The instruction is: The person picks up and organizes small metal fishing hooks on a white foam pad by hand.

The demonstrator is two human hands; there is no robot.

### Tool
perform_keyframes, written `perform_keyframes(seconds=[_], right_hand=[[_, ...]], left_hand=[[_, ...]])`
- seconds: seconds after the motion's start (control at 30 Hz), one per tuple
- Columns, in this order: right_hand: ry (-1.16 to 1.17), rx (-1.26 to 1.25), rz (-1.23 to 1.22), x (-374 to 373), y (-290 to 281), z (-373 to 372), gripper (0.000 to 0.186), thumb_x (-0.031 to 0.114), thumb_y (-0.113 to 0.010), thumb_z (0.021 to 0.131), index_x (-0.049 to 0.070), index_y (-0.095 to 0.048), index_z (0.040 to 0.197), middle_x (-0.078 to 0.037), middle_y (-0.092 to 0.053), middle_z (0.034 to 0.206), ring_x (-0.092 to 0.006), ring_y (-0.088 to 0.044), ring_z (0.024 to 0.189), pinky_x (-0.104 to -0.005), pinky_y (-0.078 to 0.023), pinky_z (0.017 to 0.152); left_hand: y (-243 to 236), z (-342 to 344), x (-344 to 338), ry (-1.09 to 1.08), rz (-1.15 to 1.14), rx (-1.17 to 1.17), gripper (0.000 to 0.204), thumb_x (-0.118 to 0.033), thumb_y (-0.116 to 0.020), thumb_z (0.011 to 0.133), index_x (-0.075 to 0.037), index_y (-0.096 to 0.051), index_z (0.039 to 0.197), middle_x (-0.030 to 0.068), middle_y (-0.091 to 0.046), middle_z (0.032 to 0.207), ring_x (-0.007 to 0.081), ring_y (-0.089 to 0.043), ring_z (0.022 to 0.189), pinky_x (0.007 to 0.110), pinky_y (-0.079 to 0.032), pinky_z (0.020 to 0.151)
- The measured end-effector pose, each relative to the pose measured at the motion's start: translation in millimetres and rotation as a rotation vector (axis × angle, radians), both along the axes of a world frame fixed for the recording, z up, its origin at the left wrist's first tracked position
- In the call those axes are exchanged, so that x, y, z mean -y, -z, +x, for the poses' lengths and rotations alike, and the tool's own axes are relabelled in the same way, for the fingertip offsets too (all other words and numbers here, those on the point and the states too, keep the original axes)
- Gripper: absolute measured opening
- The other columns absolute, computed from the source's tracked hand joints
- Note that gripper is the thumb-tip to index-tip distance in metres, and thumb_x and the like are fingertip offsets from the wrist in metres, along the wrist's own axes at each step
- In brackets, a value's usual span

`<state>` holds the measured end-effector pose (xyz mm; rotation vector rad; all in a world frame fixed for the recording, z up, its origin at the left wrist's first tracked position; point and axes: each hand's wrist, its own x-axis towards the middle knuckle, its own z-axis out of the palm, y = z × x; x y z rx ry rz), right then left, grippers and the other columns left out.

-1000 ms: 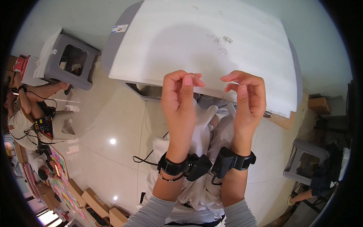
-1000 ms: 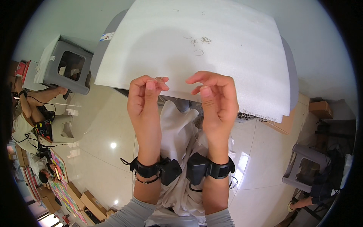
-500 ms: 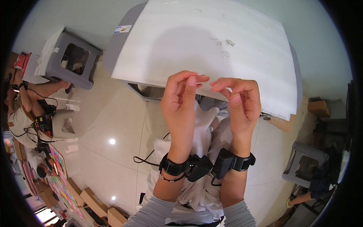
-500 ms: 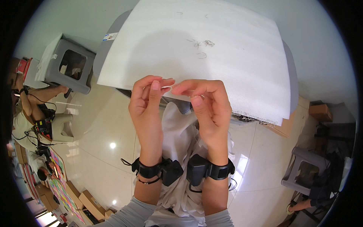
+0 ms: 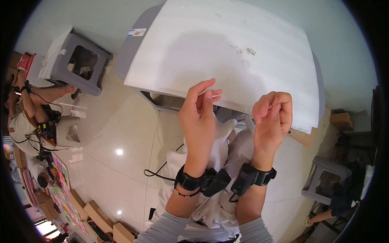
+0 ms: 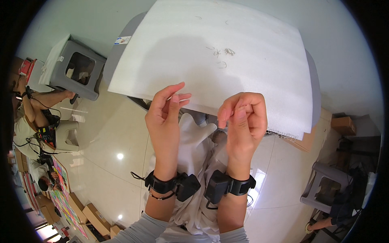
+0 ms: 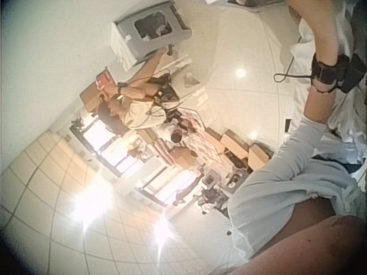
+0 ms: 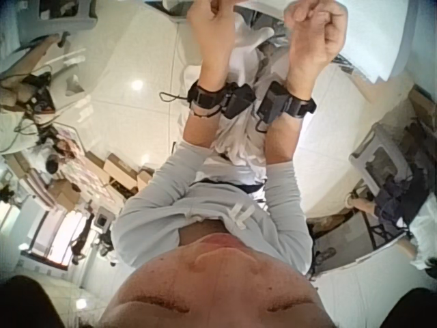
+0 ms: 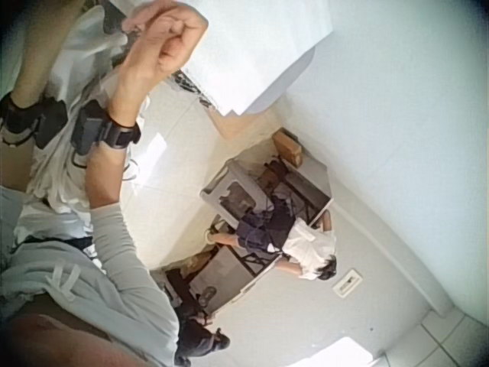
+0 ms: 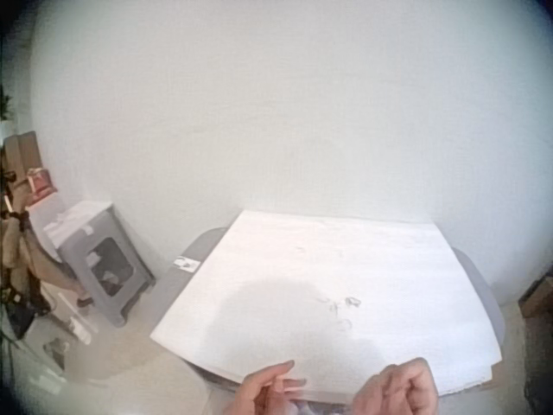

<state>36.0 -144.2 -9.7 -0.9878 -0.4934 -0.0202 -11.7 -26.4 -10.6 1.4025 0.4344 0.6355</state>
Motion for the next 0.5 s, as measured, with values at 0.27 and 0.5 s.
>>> perform_keyframes(seconds=[0.27,0.5], right_hand=[[0.205,-0.073,-0.083,2.5,-1.3,2.0,0.011,0.014,-0.049,0.094,0.006,-0.046,0.088,-0.002,-0.044,0.067,-0.0082,-0.037,0.061,-0.0215,-0.029,0.057],[0.413,-0.079,-0.295,3.0,-3.6,0.0,0.013,0.016,-0.050,0.094,0.006,-0.048,0.086,0.001,-0.042,0.065,-0.0068,-0.036,0.060,-0.0214,-0.027,0.057]], left_hand=[[0.3,-2.2,-5.2,-0.129,0.050,0.047,0.028,-0.007,-0.045,0.095,-0.001,-0.048,0.123,0.0100,-0.054,0.118,0.0164,-0.053,0.107,0.027,-0.041,0.092],[-1.2,-4.5,-16.7,-0.249,-0.109,0.191,0.029,-0.013,-0.043,0.097,0.001,-0.046,0.122,0.0112,-0.052,0.122,0.0187,-0.051,0.111,0.032,-0.040,0.097]])
